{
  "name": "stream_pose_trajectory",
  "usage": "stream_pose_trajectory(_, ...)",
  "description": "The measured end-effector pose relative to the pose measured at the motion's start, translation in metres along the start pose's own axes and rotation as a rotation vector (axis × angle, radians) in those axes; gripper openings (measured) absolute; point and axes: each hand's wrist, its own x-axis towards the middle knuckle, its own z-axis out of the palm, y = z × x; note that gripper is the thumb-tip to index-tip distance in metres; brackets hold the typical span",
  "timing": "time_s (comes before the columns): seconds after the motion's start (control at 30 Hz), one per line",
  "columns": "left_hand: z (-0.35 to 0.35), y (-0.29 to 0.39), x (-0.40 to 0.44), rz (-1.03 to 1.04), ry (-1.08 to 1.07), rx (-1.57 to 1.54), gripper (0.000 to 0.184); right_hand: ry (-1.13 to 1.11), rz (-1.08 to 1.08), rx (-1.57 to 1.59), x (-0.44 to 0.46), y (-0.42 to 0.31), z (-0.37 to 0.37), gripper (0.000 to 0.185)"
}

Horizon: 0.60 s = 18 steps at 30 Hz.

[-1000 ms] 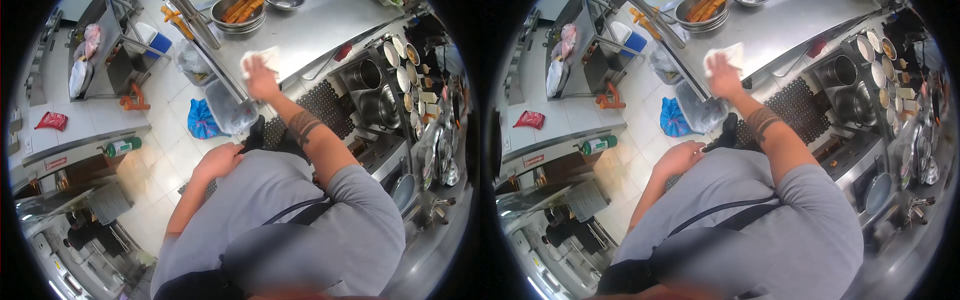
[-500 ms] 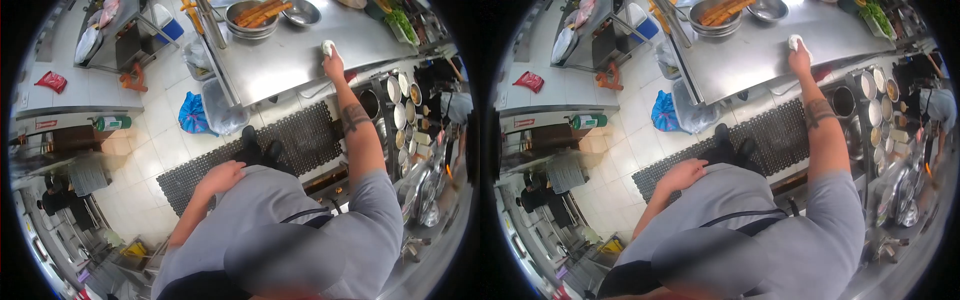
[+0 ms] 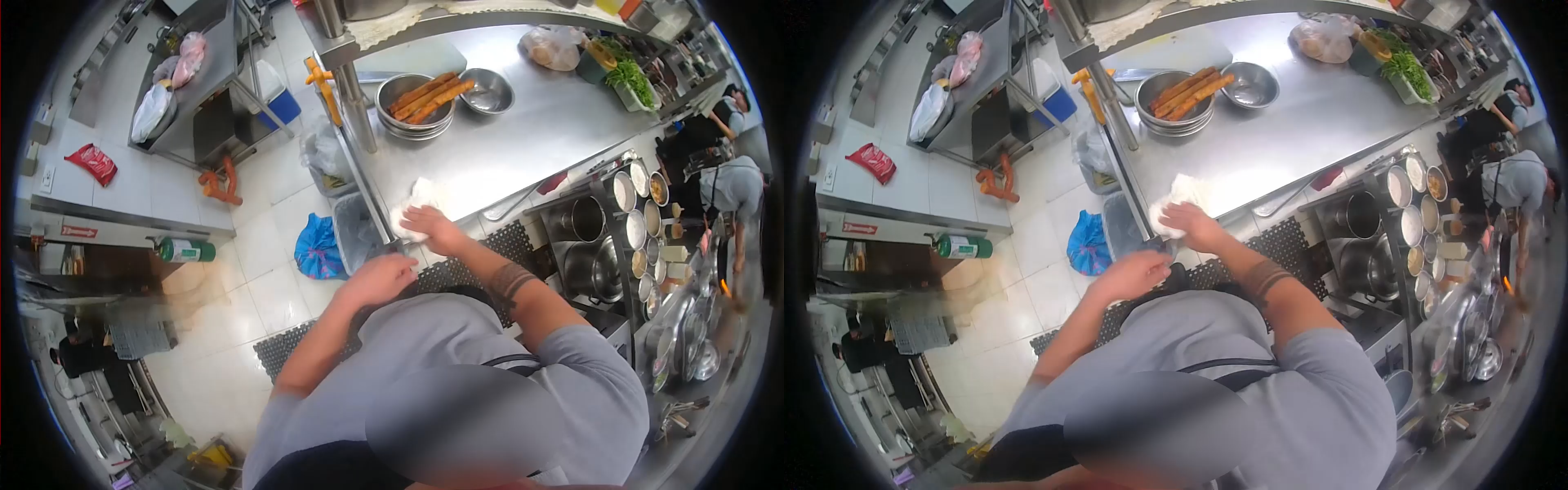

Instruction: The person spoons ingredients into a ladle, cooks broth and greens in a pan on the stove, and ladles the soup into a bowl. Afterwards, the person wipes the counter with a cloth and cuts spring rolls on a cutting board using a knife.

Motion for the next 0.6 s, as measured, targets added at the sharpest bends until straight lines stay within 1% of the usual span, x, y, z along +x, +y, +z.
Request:
stream_pose_trajectory(0.03, -0.009, 0.002, 0.01, 0.011, -0.004, 0.002, 0.033, -0.037, -0.02, 0.044, -0.017, 0.007, -0.019, 0.066)
stream_pose_trajectory(0.1, -0.028, 0.005, 0.029, 0.146, 0.088, 0.015, 0.031, 0.077, 0.071, -0.023, -0.056, 0.048, -0.047, 0.065)
stream_pose_trajectory(0.17, -0.04, 0.008, 0.045, 0.144, 0.114, 0.037, 0.028, 0.243, 0.285, -0.113, -0.084, 0.067, -0.086, 0.061)
stream_pose_trajectory(0.23, -0.044, 0.007, 0.068, 0.053, 0.207, -0.173, 0.025, 0.275, 0.474, -0.197, -0.088, 0.077, -0.12, 0.049)
stream_pose_trajectory(0.27, -0.041, 0.004, 0.086, 0.047, 0.317, -0.191, 0.025, 0.298, 0.466, -0.238, -0.084, 0.092, -0.125, 0.054)
stream_pose_trajectory(0.3, -0.041, 0.0, 0.108, 0.053, 0.399, -0.197, 0.024, 0.298, 0.468, -0.235, -0.081, 0.104, -0.123, 0.054)
stream_pose_trajectory(0.33, -0.044, -0.002, 0.134, 0.057, 0.484, -0.203, 0.024, 0.352, 0.517, -0.235, -0.072, 0.109, -0.119, 0.053)
stream_pose_trajectory(0.37, -0.049, -0.002, 0.164, 0.076, 0.613, -0.164, 0.025, 0.402, 0.564, -0.233, -0.064, 0.115, -0.116, 0.053)
stream_pose_trajectory(0.4, -0.059, -0.001, 0.195, 0.096, 0.745, -0.121, 0.027, 0.414, 0.514, -0.262, -0.062, 0.127, -0.11, 0.053)
stream_pose_trajectory(0.47, -0.087, 0.005, 0.251, 0.111, 0.836, -0.116, 0.032, 0.413, 0.484, -0.246, -0.057, 0.125, -0.108, 0.054)
stream_pose_trajectory(0.53, -0.112, 0.017, 0.295, 0.069, 0.916, -0.015, 0.035, 0.4, 0.469, -0.237, -0.06, 0.12, -0.117, 0.054)
stream_pose_trajectory(0.57, -0.12, 0.015, 0.318, 0.063, 0.919, -0.004, 0.035, 0.356, 0.439, -0.212, -0.064, 0.122, -0.12, 0.056)
stream_pose_trajectory(0.6, -0.127, 0.012, 0.339, 0.069, 0.935, 0.181, 0.036, 0.313, 0.409, -0.186, -0.067, 0.126, -0.124, 0.059)
